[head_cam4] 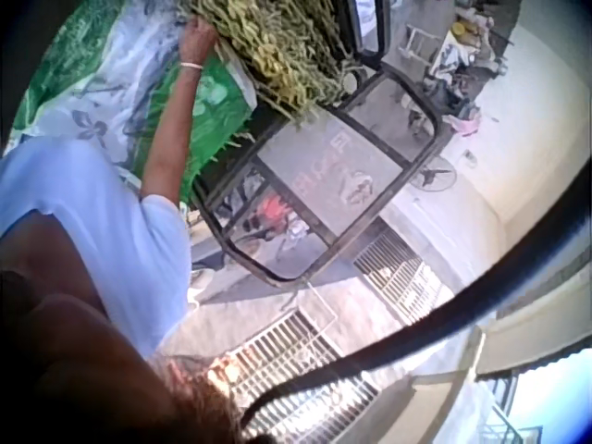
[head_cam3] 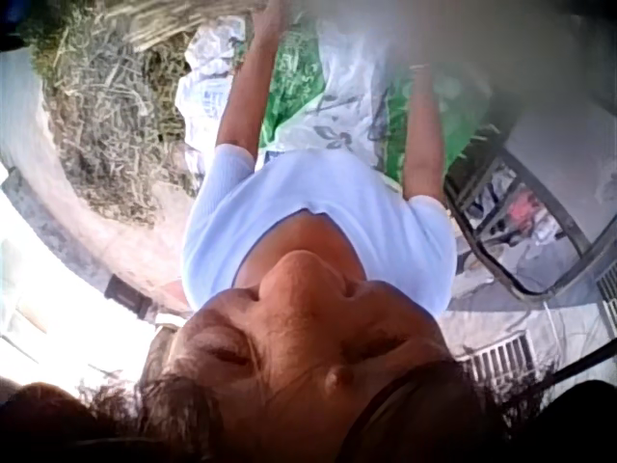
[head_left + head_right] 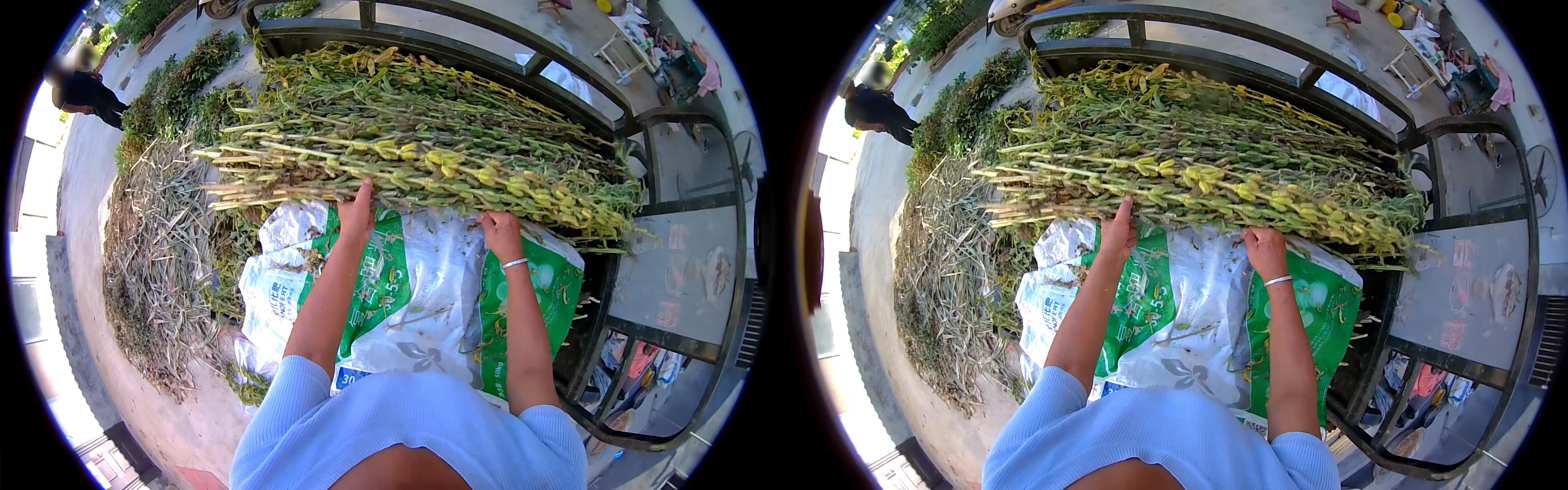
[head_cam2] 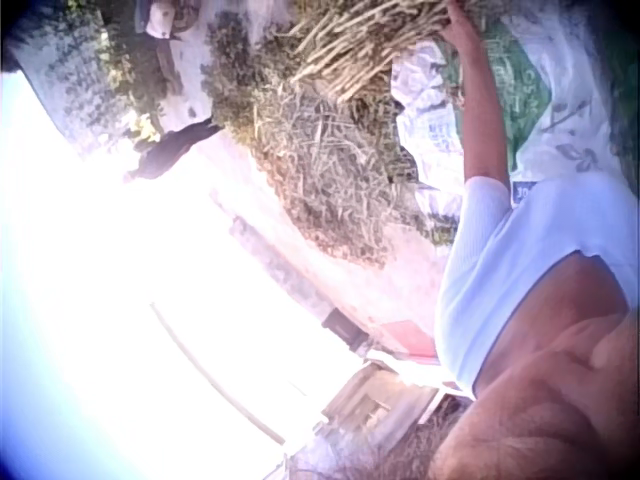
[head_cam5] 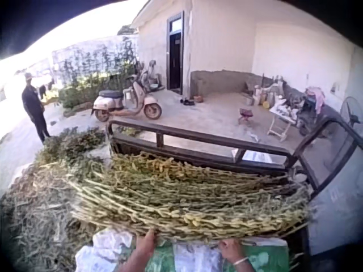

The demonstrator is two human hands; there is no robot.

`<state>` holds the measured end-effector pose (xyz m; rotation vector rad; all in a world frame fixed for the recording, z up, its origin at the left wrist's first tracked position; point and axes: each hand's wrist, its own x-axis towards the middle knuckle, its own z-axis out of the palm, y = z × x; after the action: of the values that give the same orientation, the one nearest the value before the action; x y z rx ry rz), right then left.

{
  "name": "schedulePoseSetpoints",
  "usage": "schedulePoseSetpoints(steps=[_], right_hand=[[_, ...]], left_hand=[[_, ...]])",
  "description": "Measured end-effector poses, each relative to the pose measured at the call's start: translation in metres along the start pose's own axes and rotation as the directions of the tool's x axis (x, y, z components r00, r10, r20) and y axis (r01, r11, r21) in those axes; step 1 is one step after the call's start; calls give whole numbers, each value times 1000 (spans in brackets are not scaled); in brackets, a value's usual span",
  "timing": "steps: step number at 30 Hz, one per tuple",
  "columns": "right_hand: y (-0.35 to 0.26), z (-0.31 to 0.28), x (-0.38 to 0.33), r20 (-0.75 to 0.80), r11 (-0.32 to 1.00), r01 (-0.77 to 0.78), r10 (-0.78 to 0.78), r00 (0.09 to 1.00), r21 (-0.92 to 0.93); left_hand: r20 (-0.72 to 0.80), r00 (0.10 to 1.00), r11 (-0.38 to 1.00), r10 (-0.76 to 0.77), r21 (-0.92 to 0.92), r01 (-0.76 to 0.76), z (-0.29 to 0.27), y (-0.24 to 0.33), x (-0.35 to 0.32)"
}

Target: The person bundles long green plant stalks using white plastic ties. They gather stalks from a pile on a cart, align them, and secure them with ties. The person then places the finished bundles onto a white sack on the ground.

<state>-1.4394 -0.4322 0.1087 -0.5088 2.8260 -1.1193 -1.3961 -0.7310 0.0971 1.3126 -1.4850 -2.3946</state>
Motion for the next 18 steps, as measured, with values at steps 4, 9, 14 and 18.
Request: schedulePoseSetpoints(steps=[4, 9, 14, 18], right_hand=[[47, 52, -44, -85, 958, 136, -162, 983, -254], [54, 49, -50, 347, 942, -322, 273, 897, 94], [28, 13, -34, 301, 950, -260, 200, 932, 174], [6, -1, -20, 392, 868, -449, 345, 853, 213]], left_hand=[[27, 997, 997, -73, 10, 73, -33, -48, 7], [37, 997, 997, -75, 7, 74, -34, -32, -8], [213, 950, 974, -227, 74, 216, -44, -12, -72], [411, 886, 962, -216, 247, 120, -86, -41, -159]])
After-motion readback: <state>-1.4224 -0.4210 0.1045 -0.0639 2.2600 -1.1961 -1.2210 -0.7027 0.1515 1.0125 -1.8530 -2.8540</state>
